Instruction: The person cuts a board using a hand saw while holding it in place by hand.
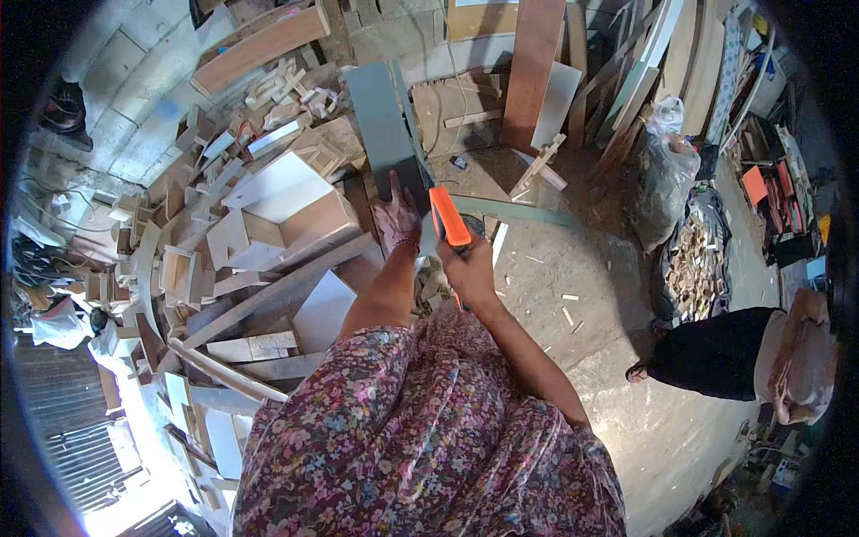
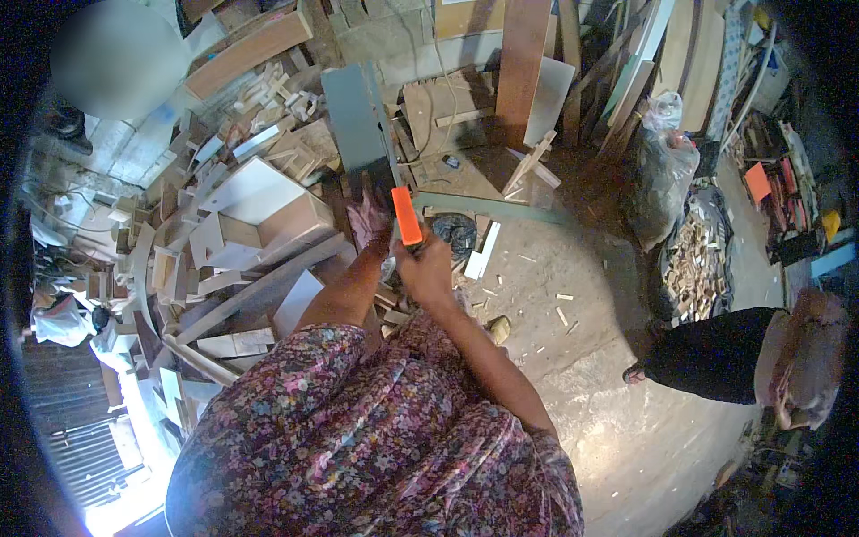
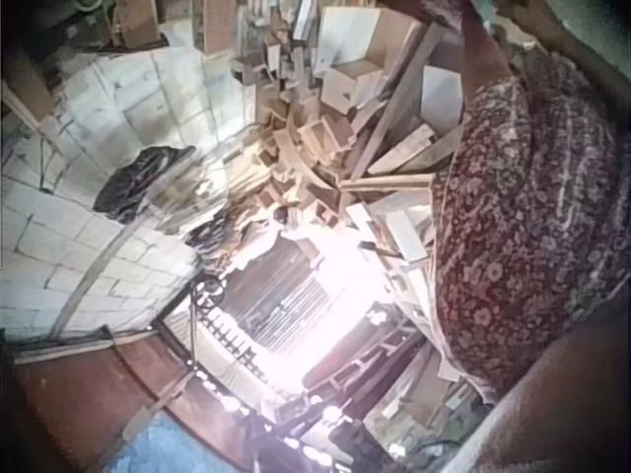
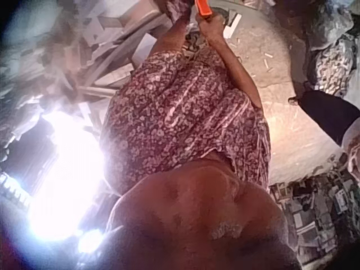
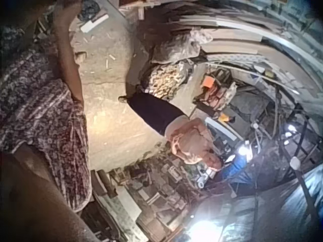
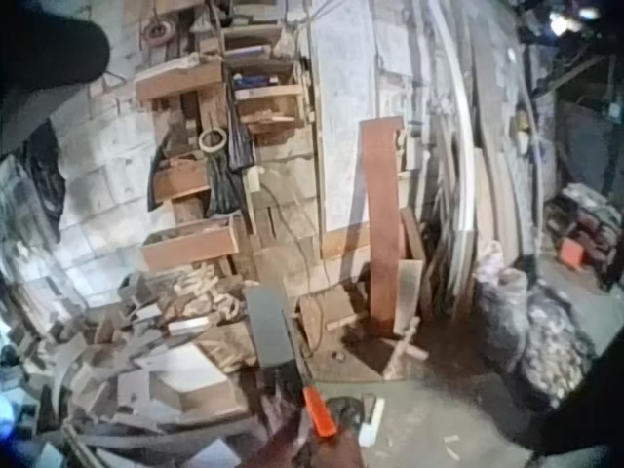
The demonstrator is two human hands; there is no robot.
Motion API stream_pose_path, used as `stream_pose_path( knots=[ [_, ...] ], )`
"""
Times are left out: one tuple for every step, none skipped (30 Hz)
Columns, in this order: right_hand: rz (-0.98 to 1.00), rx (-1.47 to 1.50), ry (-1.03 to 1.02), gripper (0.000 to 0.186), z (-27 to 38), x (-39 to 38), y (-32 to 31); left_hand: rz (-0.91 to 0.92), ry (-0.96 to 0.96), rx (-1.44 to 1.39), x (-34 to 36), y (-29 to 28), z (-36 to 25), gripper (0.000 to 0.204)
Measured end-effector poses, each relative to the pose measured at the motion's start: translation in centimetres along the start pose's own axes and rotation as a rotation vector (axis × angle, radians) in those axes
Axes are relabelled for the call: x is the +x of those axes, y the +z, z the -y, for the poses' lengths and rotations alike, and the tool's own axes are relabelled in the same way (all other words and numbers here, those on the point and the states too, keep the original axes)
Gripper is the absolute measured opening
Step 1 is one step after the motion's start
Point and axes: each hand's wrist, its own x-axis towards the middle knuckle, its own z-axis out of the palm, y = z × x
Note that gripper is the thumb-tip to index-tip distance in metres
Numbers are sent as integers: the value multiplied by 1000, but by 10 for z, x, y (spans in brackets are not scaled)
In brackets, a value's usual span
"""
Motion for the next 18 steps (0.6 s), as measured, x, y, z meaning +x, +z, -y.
stream_pose_path(
  knots=[
    [0,1,-3,26,19,-15,-4,-101,-67,-58,-2,-7,-4,48],
    [10,-10,25,26,38,-35,-10,-94,-63,-66,-6,0,5,48],
    [47,-18,39,26,48,-46,-13,-78,-43,-26,0,8,23,48],
    [66,-20,30,26,48,-55,-17,-60,-25,17,2,16,40,48],
    [20,26,18,17,43,-60,-27,-49,-1,3,3,9,22,48],
    [-24,71,7,10,39,-62,-32,-38,-46,-55,2,1,4,48],
    [-23,73,7,10,41,-65,-32,-38,-112,-100,0,-11,-4,48],
    [5,61,12,9,45,-68,-32,-38,-114,-97,-1,-16,-8,48],
    [35,47,17,9,46,-69,-31,-52,-115,-75,0,-19,-11,49],
    [40,47,19,9,45,-70,-28,-65,-118,-53,1,-22,-13,49],
    [8,96,9,8,42,-70,-24,-65,-125,-49,0,-25,-13,49],
    [-22,143,1,7,39,-69,-21,-55,-103,-87,-1,-29,-15,49],
    [-12,140,6,7,35,-66,-21,-45,-83,-124,-2,-33,-15,49],
    [13,128,32,13,30,-60,-23,12,-117,-80,-1,-35,-14,50],
    [37,118,61,22,22,-56,-22,14,-130,-75,-2,-39,-12,50],
    [26,4,-3,23,2,-45,-19,43,-121,-110,-2,-44,-18,49],
    [18,3,1,23,-13,-32,-13,72,-108,-145,-1,-46,-22,49],
    [-9,-12,5,24,-21,-14,-3,67,-104,-151,1,-28,-15,49]
  ],
)
